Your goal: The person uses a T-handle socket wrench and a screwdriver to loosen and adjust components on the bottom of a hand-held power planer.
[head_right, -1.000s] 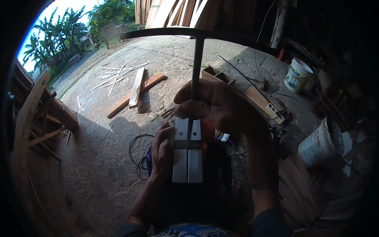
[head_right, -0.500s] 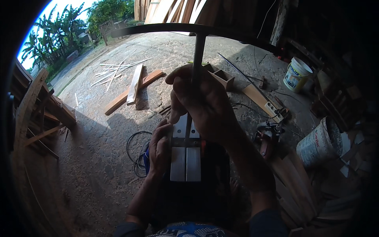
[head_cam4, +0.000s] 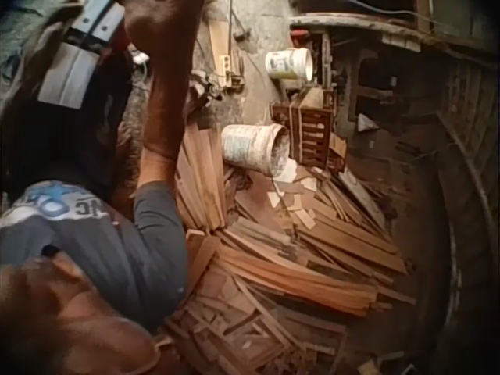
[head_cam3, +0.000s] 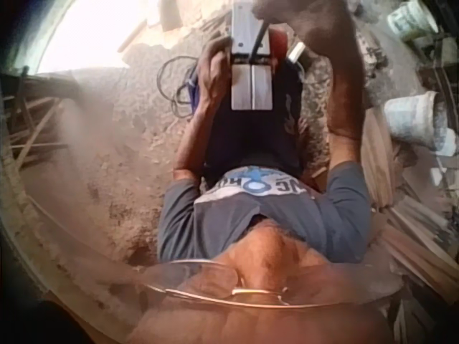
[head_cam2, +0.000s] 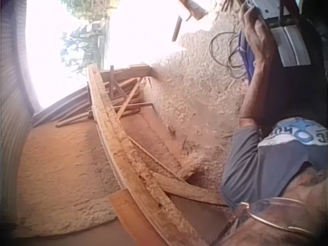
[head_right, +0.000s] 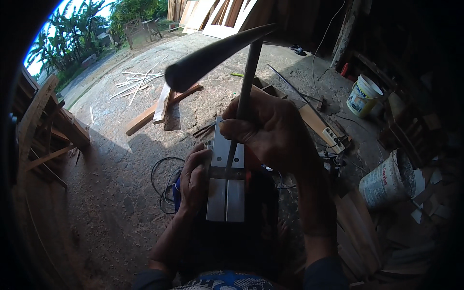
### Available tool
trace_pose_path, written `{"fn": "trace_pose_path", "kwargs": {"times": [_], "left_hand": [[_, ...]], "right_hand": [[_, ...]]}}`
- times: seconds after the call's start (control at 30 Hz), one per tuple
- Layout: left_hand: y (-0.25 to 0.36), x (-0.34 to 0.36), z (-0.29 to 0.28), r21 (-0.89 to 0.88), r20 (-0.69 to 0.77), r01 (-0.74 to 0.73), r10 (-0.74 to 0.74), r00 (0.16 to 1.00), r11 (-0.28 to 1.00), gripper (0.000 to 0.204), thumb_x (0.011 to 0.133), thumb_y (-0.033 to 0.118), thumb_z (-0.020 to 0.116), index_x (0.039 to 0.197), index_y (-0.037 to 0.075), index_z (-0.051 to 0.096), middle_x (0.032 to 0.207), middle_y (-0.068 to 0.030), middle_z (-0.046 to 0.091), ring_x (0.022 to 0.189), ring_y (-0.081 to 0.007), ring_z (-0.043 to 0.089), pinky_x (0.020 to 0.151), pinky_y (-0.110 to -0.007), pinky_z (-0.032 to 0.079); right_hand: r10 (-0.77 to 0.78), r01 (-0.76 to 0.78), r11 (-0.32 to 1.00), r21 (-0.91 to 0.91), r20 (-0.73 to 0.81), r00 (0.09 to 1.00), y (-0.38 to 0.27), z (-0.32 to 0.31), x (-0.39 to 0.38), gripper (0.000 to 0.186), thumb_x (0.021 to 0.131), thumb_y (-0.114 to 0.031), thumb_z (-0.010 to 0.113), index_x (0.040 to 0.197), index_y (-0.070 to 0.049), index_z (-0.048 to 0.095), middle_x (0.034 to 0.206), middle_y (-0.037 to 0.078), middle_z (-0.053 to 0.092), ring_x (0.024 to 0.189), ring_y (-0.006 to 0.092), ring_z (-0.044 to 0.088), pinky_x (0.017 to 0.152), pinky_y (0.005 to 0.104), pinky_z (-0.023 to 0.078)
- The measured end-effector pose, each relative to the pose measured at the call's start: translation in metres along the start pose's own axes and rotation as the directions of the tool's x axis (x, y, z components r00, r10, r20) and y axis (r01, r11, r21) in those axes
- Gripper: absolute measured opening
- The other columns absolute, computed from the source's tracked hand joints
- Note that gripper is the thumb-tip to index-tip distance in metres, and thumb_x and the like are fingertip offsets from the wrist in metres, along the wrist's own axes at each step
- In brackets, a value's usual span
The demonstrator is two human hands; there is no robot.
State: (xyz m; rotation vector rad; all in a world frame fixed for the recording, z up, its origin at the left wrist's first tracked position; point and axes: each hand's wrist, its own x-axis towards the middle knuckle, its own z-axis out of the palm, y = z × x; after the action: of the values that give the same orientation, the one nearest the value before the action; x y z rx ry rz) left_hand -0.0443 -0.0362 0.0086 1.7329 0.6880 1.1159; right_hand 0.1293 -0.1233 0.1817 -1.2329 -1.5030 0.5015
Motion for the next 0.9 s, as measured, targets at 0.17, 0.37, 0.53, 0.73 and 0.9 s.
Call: {"fn": "trace_pose_path", "kwargs": {"times": [0.17,0.37,0.53,0.73,0.9], "left_hand": [[0.004,0.000,0.001,0.023,0.013,0.007,-0.007,1.000,1.000,0.051,0.091,0.026,0.042,0.128,-0.004,0.060,0.149,-0.0262,0.048,0.143,-0.0373,0.042,0.119,-0.045,0.031],[-0.001,0.001,0.002,-0.005,-0.028,-0.034,0.034,0.999,0.999,0.044,0.091,0.019,0.043,0.122,-0.004,0.064,0.146,-0.0240,0.051,0.140,-0.0375,0.047,0.117,-0.043,0.035],[-0.003,0.001,0.002,0.010,-0.031,-0.025,0.026,0.999,1.000,0.045,0.091,0.019,0.042,0.123,-0.005,0.064,0.146,-0.0238,0.051,0.140,-0.0373,0.047,0.117,-0.043,0.035],[0.004,0.000,0.004,0.006,-0.024,0.019,-0.019,1.000,1.000,0.045,0.091,0.019,0.043,0.123,-0.005,0.064,0.147,-0.0243,0.050,0.141,-0.0374,0.046,0.117,-0.043,0.035],[-0.005,0.000,0.001,-0.023,-0.024,-0.019,0.018,1.000,1.000,0.046,0.090,0.019,0.042,0.123,-0.005,0.064,0.147,-0.0242,0.050,0.141,-0.0375,0.045,0.118,-0.043,0.034]], "right_hand": [[-0.053,0.027,0.939,-0.344,-0.066,0.996,0.013,0.003,0.006,0.012,0.098,-0.010,0.069,0.102,-0.001,0.061,0.089,0.009,0.071,0.085,0.0161,0.072,0.077,0.0329,0.061],[0.063,-0.076,0.992,0.097,0.138,0.989,0.002,-0.008,0.001,0.019,0.102,-0.010,0.061,0.118,-0.005,0.053,0.095,0.009,0.070,0.093,0.0184,0.072,0.081,0.0345,0.061],[0.036,-0.038,0.999,0.035,0.064,0.997,0.001,-0.003,0.001,0.014,0.103,-0.007,0.056,0.117,-0.003,0.055,0.091,0.011,0.072,0.088,0.0196,0.074,0.078,0.0354,0.063],[-0.016,0.013,0.998,0.057,0.049,0.999,-0.002,-0.021,0.000,0.014,0.105,-0.012,0.055,0.115,-0.002,0.056,0.088,0.012,0.072,0.084,0.0193,0.075,0.074,0.0342,0.064],[0.011,-0.011,1.000,0.002,0.020,1.000,0.000,-0.029,-0.002,0.019,0.105,-0.018,0.055,0.115,-0.002,0.056,0.087,0.011,0.072,0.082,0.0200,0.075,0.072,0.0341,0.063]]}}
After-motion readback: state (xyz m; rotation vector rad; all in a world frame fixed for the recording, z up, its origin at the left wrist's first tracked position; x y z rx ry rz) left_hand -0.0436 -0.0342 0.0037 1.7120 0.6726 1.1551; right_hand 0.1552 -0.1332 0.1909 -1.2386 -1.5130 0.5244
